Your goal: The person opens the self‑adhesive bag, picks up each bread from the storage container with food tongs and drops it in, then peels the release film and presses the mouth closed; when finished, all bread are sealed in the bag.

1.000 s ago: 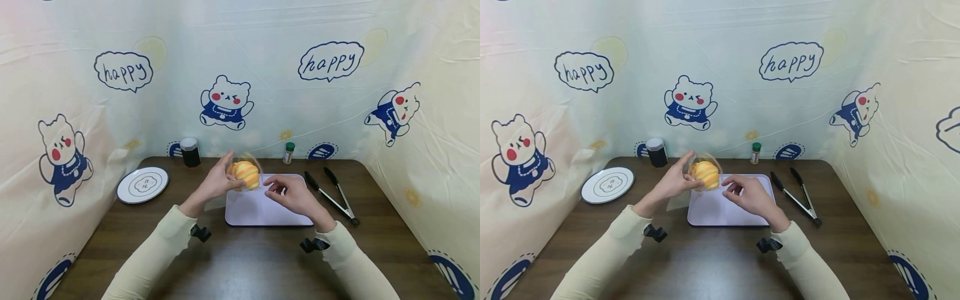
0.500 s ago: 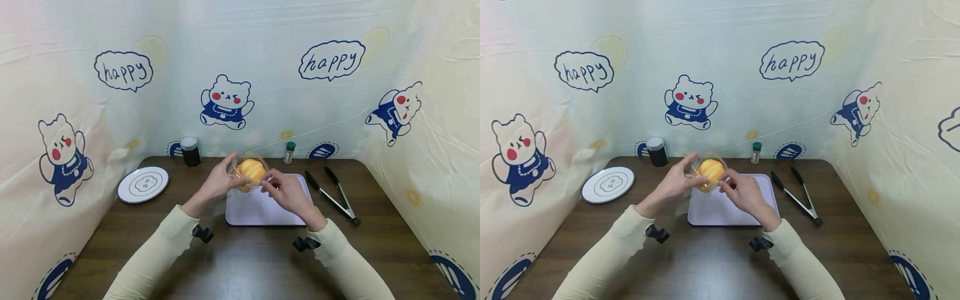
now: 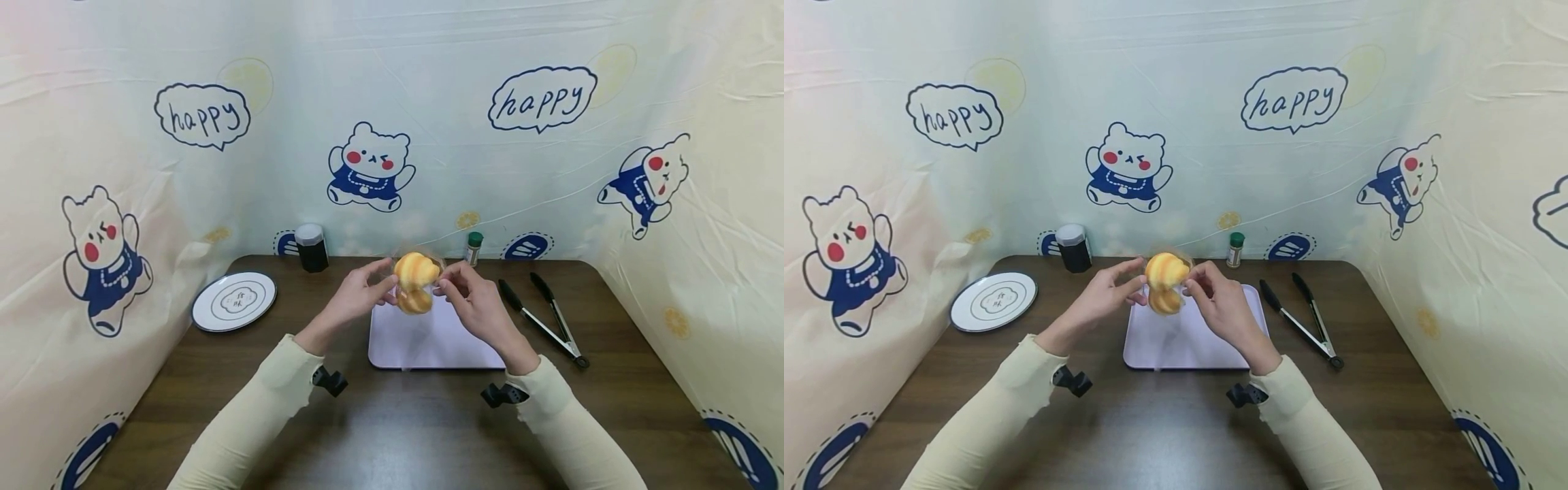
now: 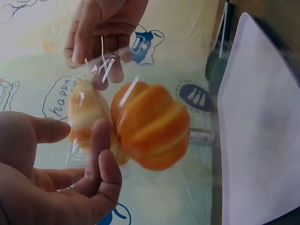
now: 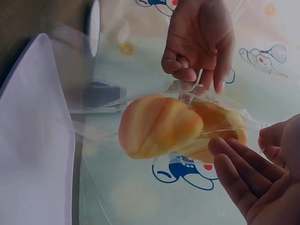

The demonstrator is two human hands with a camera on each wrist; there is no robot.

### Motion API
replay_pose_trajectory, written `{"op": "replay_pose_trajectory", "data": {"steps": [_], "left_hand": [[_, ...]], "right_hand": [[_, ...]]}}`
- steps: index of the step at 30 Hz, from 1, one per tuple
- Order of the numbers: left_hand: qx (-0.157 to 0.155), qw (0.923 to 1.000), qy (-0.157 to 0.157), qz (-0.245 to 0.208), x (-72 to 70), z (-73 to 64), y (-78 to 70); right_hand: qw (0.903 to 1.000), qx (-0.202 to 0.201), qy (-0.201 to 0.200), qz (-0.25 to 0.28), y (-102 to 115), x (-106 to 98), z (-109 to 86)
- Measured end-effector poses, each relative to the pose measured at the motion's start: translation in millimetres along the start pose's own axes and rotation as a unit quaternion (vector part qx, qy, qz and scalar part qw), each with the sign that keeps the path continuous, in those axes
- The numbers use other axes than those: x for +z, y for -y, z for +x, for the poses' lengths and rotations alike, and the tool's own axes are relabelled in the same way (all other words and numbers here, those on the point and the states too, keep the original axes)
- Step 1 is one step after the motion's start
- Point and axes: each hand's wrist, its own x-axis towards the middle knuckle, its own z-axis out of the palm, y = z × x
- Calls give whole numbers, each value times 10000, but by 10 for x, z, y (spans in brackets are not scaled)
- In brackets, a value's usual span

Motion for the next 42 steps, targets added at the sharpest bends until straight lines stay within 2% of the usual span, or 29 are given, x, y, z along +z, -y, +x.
{"op": "replay_pose_trajectory", "data": {"steps": [4,11,18,22,26,29,32,42], "left_hand": [[-10,9998,5,176,-15,0,7],[48,9972,-308,687,-52,-6,-4],[2,9974,-534,484,-83,14,7],[-88,9964,-457,715,-100,25,58],[-94,9938,-142,1102,-112,38,101],[85,9921,132,1244,-115,52,128],[256,9920,274,1202,-107,64,149],[453,9935,214,1017,-60,69,154]], "right_hand": [[9999,67,-11,88,-4,-7,3],[9997,11,-76,221,1,-39,6],[9994,-156,-187,238,25,-74,4],[9992,-130,-146,343,44,-101,-5],[9985,-112,-243,483,57,-139,-7],[9978,-83,-304,580,53,-165,-1],[9970,-78,-322,704,45,-184,3],[9945,-41,-413,966,24,-208,5]]}}
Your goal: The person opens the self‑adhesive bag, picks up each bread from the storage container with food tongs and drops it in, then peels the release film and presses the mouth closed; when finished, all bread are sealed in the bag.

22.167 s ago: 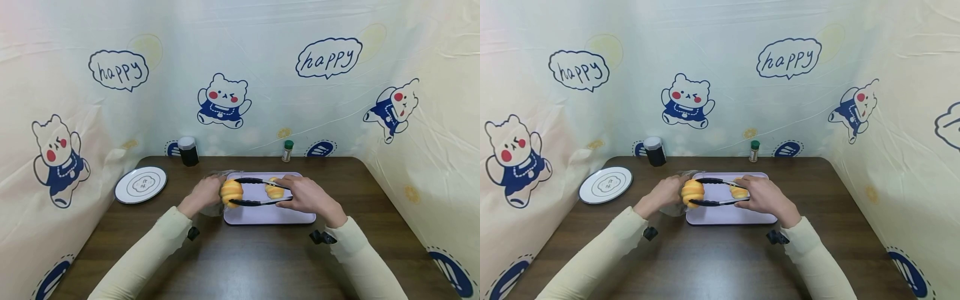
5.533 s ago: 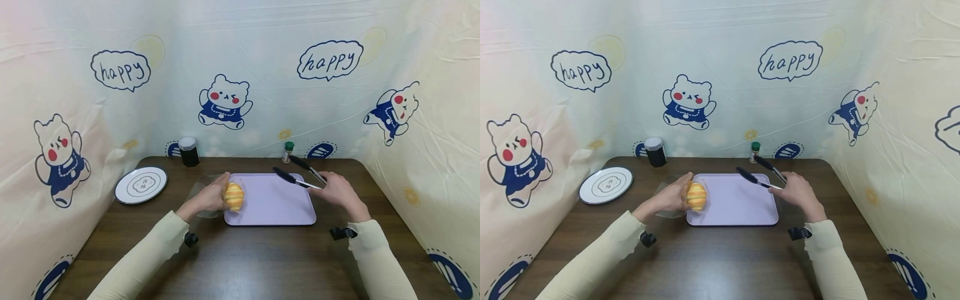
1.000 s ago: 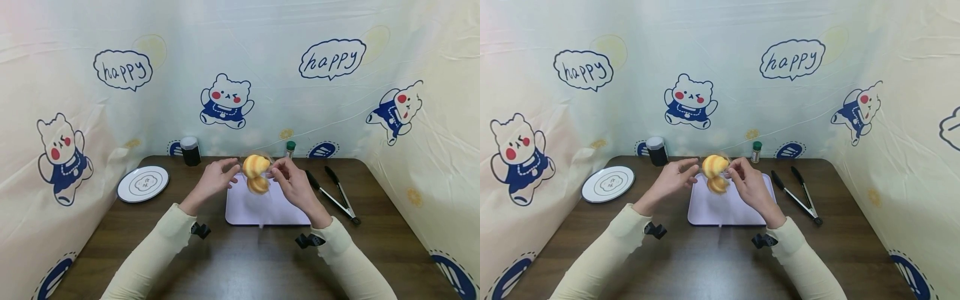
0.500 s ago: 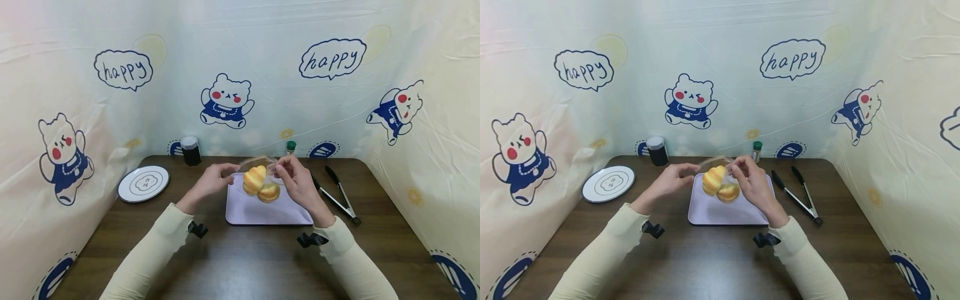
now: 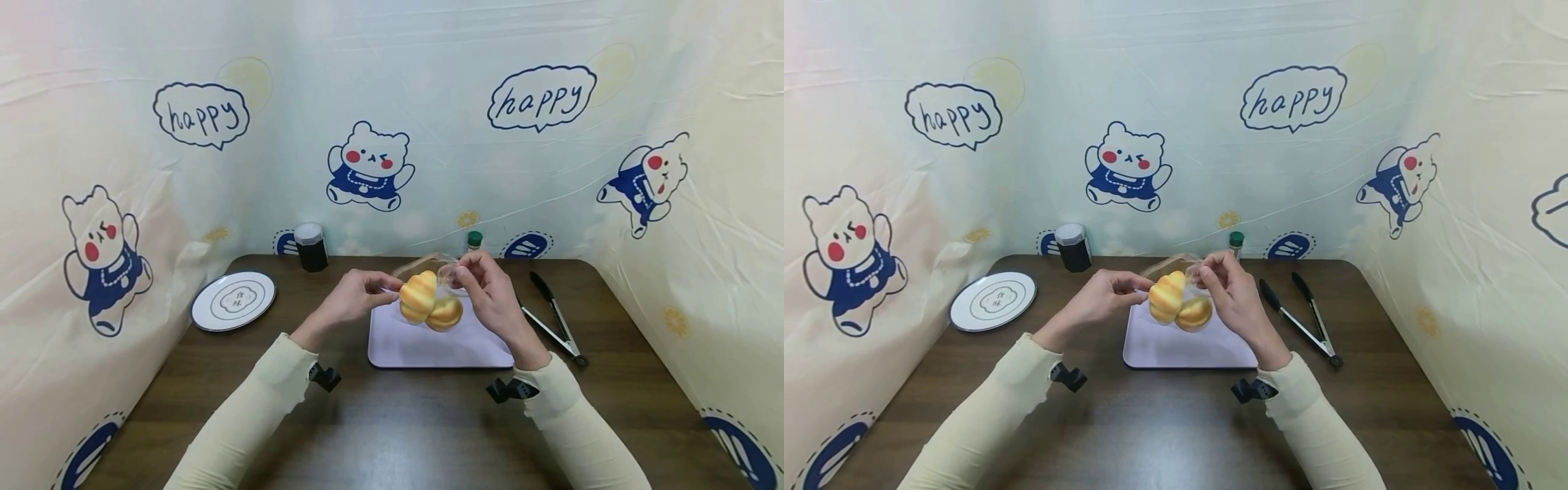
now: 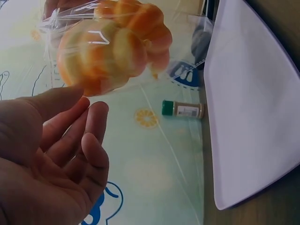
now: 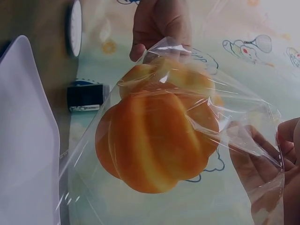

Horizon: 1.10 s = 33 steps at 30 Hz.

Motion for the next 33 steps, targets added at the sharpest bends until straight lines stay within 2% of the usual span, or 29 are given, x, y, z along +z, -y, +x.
{"op": "replay_pose_trajectory", "data": {"steps": [5,9,14,20,27,33], "left_hand": [[89,9995,-218,-198,16,-16,-19],[312,9971,-597,-350,6,-31,-32],[692,9889,-1105,-715,-27,-49,-54],[952,9807,-1382,-1006,-38,-50,-87],[948,9750,-1465,-1379,-9,-41,-122],[941,9686,-1791,-1445,-15,-40,-152]], "right_hand": [[9997,4,-50,250,-25,-14,8],[9989,-103,3,463,-74,-31,20],[9987,-115,-50,497,-157,-61,33],[9986,197,-125,475,-191,-85,29],[9982,376,44,466,-261,-62,15],[9968,615,283,415,-354,-42,-44]]}}
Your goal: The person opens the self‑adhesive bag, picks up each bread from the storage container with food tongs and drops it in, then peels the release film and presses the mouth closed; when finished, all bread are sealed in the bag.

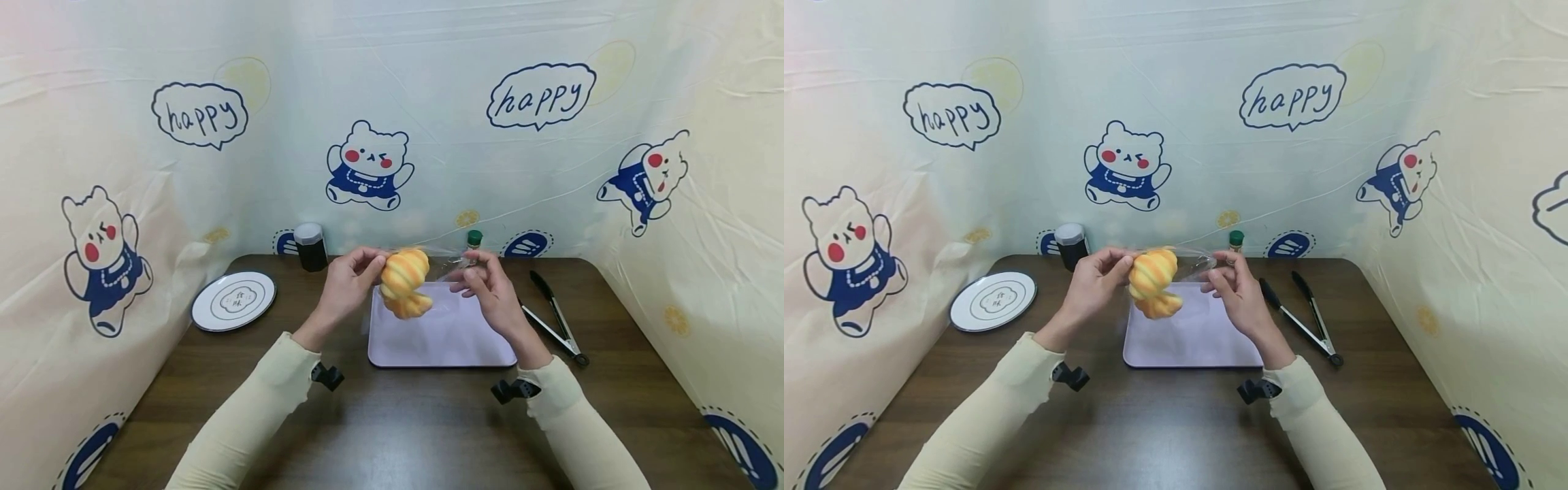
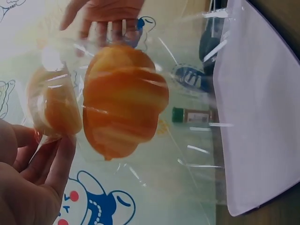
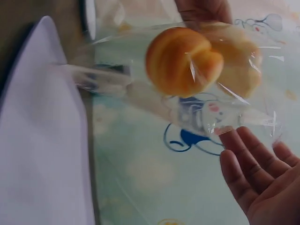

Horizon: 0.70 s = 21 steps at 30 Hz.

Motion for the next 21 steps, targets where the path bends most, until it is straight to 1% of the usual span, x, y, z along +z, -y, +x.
{"op": "replay_pose_trajectory", "data": {"steps": [3,6,8,11,13,15,17,19,20,21], "left_hand": [[77,9998,-185,-59,-12,9,-22],[145,9991,-389,-60,-24,21,-39],[176,9986,-501,-80,-28,30,-51],[170,9979,-615,-129,-30,40,-84],[143,9975,-671,-143,-31,38,-129],[133,9972,-724,-136,-36,11,-230],[140,9968,-782,-108,-41,-16,-326],[202,9959,-885,20,-49,-46,-415],[216,9952,-950,91,-52,-58,-448],[221,9944,-1024,150,-53,-48,-426]], "right_hand": [[9988,304,239,-288,-71,25,-30],[9939,537,631,-723,-140,64,-57],[9871,611,1015,-1077,-185,94,-79],[9721,637,1630,-1563,-231,151,-119],[9634,585,1955,-1737,-256,193,-140],[9588,512,2130,-1808,-275,226,-153],[9572,394,2189,-1853,-294,245,-154],[9565,301,2236,-1847,-311,243,-155],[9560,279,2264,-1844,-317,237,-155],[9553,261,2292,-1848,-322,229,-154]]}}
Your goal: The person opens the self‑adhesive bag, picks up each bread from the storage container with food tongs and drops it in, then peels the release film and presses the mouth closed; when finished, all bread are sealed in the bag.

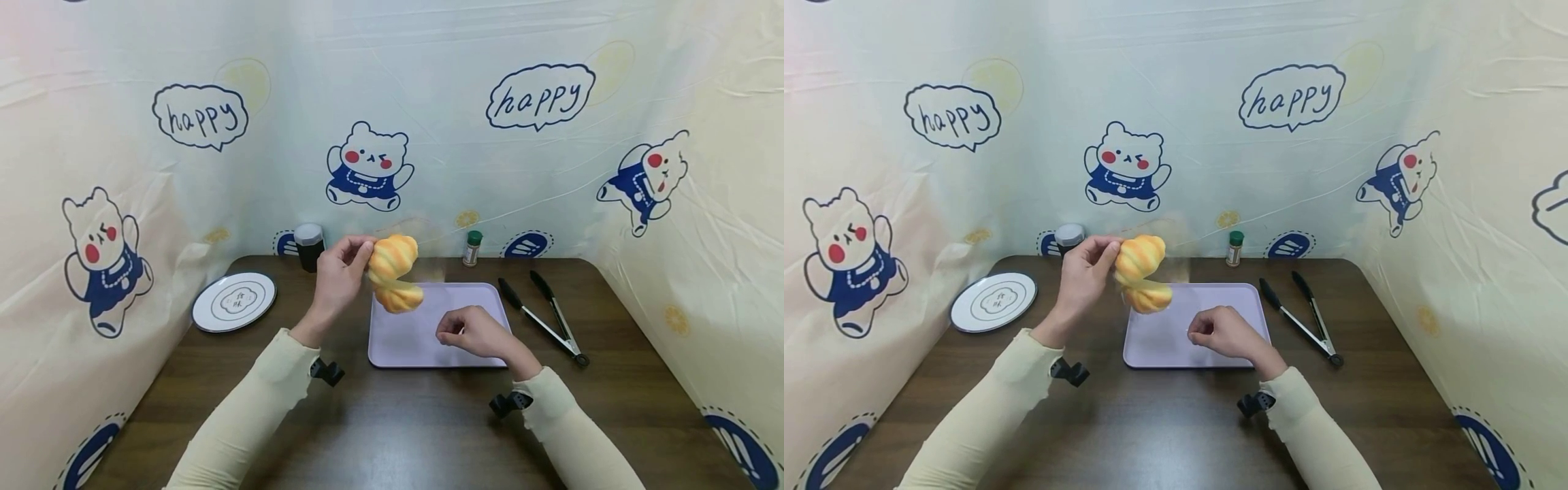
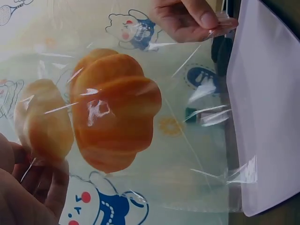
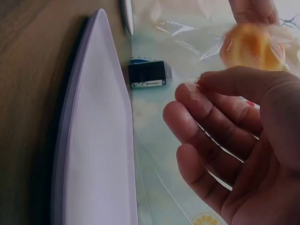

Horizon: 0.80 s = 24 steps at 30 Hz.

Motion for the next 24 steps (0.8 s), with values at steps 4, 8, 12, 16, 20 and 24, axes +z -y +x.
{"op": "replay_pose_trajectory", "data": {"steps": [4,8,12,16,20,24], "left_hand": [[5,9996,-217,195,10,53,165],[95,9992,-335,200,17,89,306],[131,9995,-297,51,23,71,321],[15,9997,-183,-163,53,63,308],[114,9995,-131,-278,82,56,305],[294,9993,-89,-193,102,46,310]], "right_hand": [[10000,-3,65,-55,-22,-34,-9],[9999,40,80,-138,-39,-61,-5],[9995,62,107,-274,-69,-69,3],[9994,56,84,-333,-77,-96,6],[9993,1,-366,-112,2,-182,2],[9901,-41,-1390,189,145,-267,16]]}}
